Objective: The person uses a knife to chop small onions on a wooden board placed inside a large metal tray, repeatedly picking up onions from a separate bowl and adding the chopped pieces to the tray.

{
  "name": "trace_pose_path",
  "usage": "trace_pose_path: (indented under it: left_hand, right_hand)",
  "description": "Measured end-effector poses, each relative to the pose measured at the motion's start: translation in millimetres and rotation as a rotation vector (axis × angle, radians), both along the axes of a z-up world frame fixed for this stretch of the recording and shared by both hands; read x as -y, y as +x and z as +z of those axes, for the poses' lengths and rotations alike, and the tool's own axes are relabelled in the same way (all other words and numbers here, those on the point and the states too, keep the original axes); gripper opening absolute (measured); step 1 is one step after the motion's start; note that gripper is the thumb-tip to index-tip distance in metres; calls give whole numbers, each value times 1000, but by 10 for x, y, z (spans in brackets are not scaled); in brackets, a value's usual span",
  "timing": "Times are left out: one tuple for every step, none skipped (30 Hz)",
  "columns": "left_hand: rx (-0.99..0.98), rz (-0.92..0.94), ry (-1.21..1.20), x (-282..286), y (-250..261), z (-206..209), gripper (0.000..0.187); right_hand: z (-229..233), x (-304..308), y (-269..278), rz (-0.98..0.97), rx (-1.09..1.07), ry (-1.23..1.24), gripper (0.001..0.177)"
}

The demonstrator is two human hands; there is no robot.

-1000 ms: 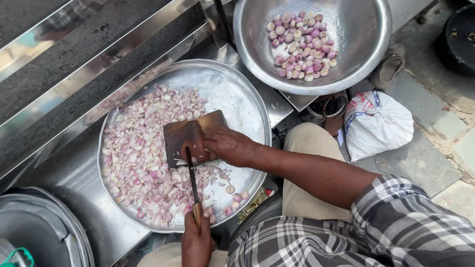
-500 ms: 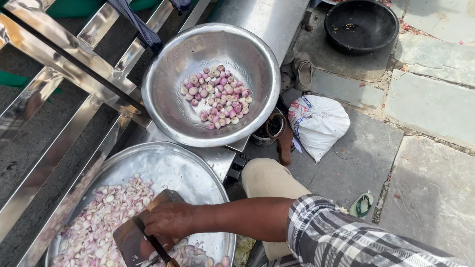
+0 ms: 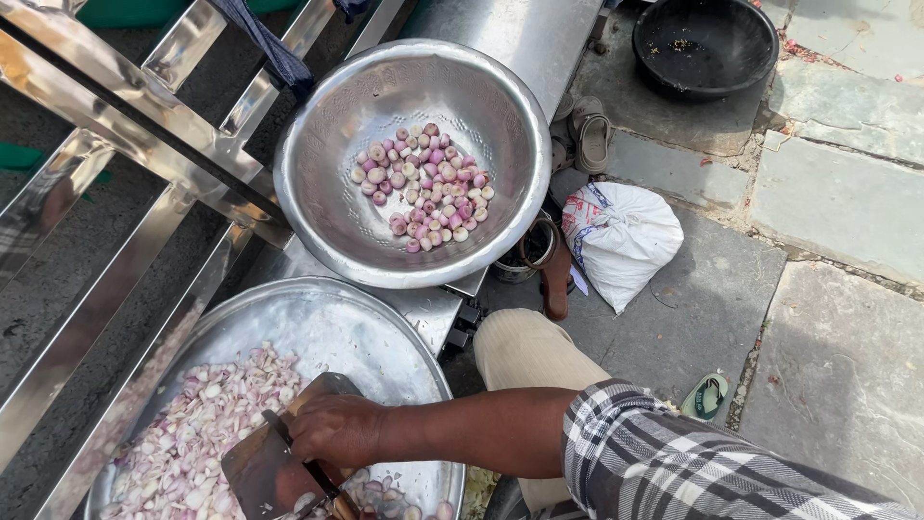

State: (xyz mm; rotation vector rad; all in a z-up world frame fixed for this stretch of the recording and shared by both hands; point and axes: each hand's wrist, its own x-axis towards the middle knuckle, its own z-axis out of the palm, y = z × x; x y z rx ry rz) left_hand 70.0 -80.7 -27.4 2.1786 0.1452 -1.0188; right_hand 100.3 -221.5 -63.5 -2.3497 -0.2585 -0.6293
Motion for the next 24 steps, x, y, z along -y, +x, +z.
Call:
trace_pose_path:
  left_hand:
    - [4,-17,-11,49,1,18,27]
    - [9,-28,-17,83,10,37,27]
    - [11,-41,-25,117,33,55,26]
    - [13,-56,-31,141,65,68,26]
    - [9,-78,-36,124,61,71,26]
    - [2,-95,-41,97,65,72,26]
    - [0,-99,-45,37,76,86,25]
    - [-2,-108,-51,-18,88,101,25]
    - [-8,-109,-59,-58,60,128,25]
    - [-13,-116,-74,-84,46,144,25]
    - [-10,-83,-80,-211,13,180,25]
    - [-20,-78,-103,-273,-15,179,24]
    - [-32,-59,-128,-349,-94,166,24]
    - [-45,-55,-160,-391,-115,150,24]
    - [-60,-78,-223,-385,-119,129,24]
    - [-70,-100,-287,-413,-126,135,24]
    - [-54,-106,-275,-446,-108,168,25]
    - [-38,-113,-261,-487,-102,210,25]
    - [-37,-106,-294,-479,-121,232,26]
    - [-34,-99,-327,-470,-148,250,26]
    - [-45,-103,-363,-455,-195,257,27]
    - [-70,-115,-345,-450,-213,271,27]
    - [-84,-130,-333,-425,-173,295,27]
    - [-98,-145,-320,-414,-147,324,28]
  right_hand:
    - [10,2,5,4,-13,2,12]
    - [19,2,7,8,-26,4,14]
    - [24,14,21,9,-39,5,16]
    - [25,29,48,6,-41,-12,12]
    - [10,16,31,3,-51,-24,9]
    - [-4,8,13,0,-61,-36,5]
    - [-2,-5,11,-10,-12,-27,9]
    - [9,7,9,-19,37,-18,14]
    - [32,-17,-1,-12,87,-5,18]
    - [50,29,-25,-25,24,3,13]
    - [70,39,-32,-4,-34,19,9]
    - [83,53,-42,7,61,61,13]
    - [87,56,-54,13,62,27,9]
    - [97,81,-29,16,108,39,12]
    - [117,127,-22,33,25,70,10]
    - [135,115,-64,18,46,44,13]
    - [169,136,-79,21,21,45,13]
    - [202,130,-64,24,-5,44,13]
    - [218,137,-70,19,-12,30,16]
    - [226,126,-53,14,-19,15,18]
    - [220,135,-73,18,-29,38,17]
    - [216,140,-84,21,-39,61,16]
    - [236,152,-56,22,-39,78,16]
    - [258,154,-47,23,-42,61,16]
